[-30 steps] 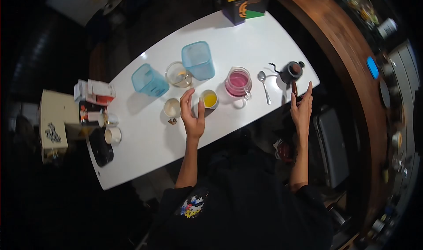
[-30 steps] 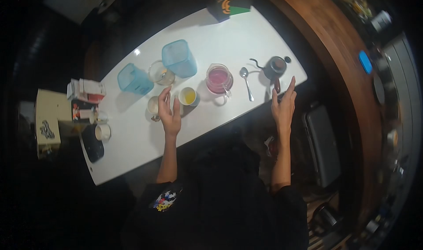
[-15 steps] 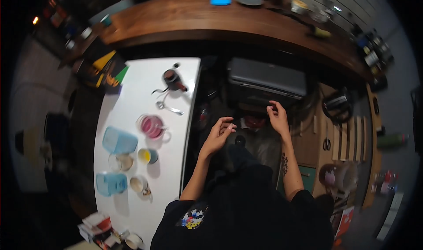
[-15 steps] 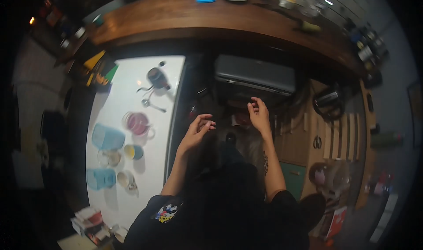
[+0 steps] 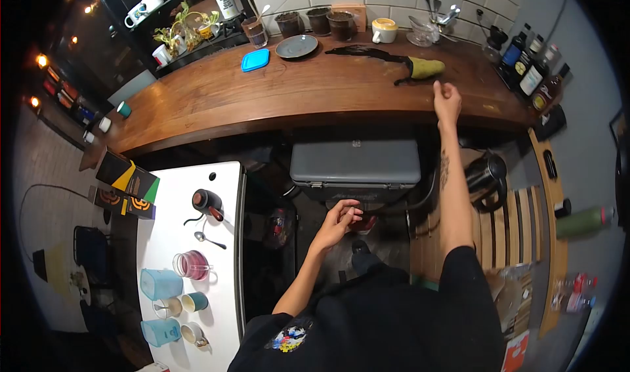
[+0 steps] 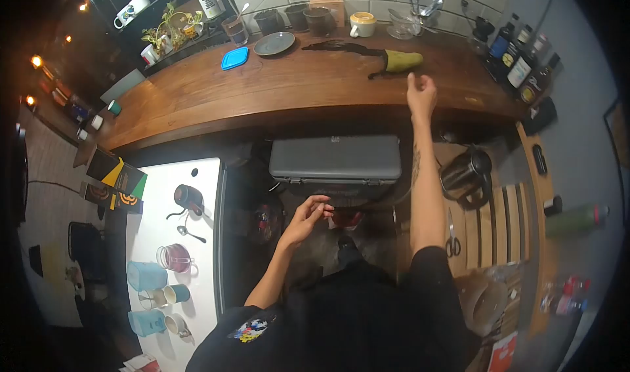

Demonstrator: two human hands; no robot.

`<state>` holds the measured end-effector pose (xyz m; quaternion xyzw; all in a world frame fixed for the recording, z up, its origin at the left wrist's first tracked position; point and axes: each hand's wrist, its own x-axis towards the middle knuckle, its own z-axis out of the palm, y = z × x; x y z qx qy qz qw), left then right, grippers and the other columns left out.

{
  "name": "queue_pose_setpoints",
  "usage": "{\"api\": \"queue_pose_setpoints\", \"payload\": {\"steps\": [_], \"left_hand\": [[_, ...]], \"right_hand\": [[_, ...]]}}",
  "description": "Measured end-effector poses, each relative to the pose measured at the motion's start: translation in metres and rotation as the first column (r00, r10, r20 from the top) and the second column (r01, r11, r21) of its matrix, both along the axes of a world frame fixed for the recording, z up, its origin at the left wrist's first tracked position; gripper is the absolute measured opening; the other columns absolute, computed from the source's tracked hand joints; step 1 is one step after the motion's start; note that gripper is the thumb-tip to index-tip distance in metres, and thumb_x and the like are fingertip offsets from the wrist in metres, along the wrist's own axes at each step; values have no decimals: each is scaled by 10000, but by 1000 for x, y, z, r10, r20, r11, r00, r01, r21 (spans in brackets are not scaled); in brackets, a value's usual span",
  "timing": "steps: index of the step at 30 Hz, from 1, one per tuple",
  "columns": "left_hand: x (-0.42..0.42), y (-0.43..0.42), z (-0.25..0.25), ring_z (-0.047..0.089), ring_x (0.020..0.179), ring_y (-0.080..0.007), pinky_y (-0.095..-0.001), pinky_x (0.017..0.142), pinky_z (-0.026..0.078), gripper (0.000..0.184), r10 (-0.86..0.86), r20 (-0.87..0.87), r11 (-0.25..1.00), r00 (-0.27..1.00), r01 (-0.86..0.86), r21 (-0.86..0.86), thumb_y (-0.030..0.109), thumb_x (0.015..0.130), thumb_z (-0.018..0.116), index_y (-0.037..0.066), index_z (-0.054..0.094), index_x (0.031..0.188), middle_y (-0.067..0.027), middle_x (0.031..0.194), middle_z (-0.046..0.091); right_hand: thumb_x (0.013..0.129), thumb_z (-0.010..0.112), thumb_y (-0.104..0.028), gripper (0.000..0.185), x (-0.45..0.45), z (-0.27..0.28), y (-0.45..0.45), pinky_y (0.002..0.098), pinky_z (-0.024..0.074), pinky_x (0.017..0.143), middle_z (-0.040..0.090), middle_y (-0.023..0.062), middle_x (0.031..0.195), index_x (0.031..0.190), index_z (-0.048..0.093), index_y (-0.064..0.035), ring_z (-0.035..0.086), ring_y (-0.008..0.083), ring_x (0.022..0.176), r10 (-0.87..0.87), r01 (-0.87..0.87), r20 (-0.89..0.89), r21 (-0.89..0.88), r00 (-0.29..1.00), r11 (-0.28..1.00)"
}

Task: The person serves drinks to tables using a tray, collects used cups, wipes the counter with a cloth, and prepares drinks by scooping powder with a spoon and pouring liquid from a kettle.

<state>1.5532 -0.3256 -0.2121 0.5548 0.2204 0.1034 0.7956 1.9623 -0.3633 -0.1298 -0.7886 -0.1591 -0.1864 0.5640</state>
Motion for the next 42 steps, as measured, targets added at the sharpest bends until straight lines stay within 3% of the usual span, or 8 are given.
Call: {"api": "queue_pose_setpoints", "payload": {"steps": [7,11,15,17,18,19,22,42], "left_hand": [[49,24,-12,572,937,-123,-288,889,468,256,177,93,933,980,-197,301,127,1011,444,15,488,1236,-65,1032,611],[74,33,12,596,928,-142,-297,852,471,292,275,63,849,959,-273,452,107,978,480,33,475,1261,-104,1035,622],[104,41,5,619,970,-272,-379,854,487,403,404,63,737,913,-365,569,119,919,560,21,432,1289,-153,1086,617],[112,45,-12,558,1082,-361,-467,909,448,523,327,125,370,937,-249,895,55,813,613,-9,411,1291,-207,1179,557],[109,47,-20,461,1180,-426,-523,984,370,625,178,-162,572,971,32,820,102,768,645,-14,393,1329,-240,1249,504],[110,36,-43,413,1245,-403,-507,1016,348,645,273,141,327,952,-230,917,168,799,637,-12,380,1363,-250,1343,432],[100,40,-48,320,1336,-448,-508,1060,313,769,252,-94,562,963,-67,824,267,845,613,32,228,1469,-263,1489,261],[55,35,8,33,1385,-560,-732,1028,157,946,535,-362,587,764,-28,809,271,810,638,65,39,1512,-303,1538,32]], "right_hand": [[686,810,-365,652,115,12,64,419,485,896,636,276,1103,1053,618,139,625,366,1047,-39,-20,-144,-381,989,924],[771,687,-27,249,57,23,62,332,518,724,687,120,920,1003,652,54,656,175,848,503,-453,-200,247,841,856],[752,671,-85,247,-111,22,21,417,466,834,590,176,1008,982,614,-17,582,320,941,650,-595,154,-291,744,749],[708,637,-22,331,-162,6,17,417,459,816,563,180,1012,1037,600,-11,555,358,899,921,-860,209,-336,328,383],[702,623,12,340,-183,-9,15,432,464,815,554,186,1030,1040,589,1,555,372,918,935,-844,174,-405,308,353],[696,608,46,351,-197,-24,10,447,468,814,546,193,1048,1044,579,13,556,386,937,948,-824,134,-470,289,317],[684,587,84,388,-208,-40,2,475,481,791,531,220,1064,1067,550,38,569,428,931,968,-915,22,-322,250,244],[747,558,33,323,-252,-36,14,494,467,767,587,279,998,1070,539,34,554,490,940,966,-978,-160,-79,203,193]]}}
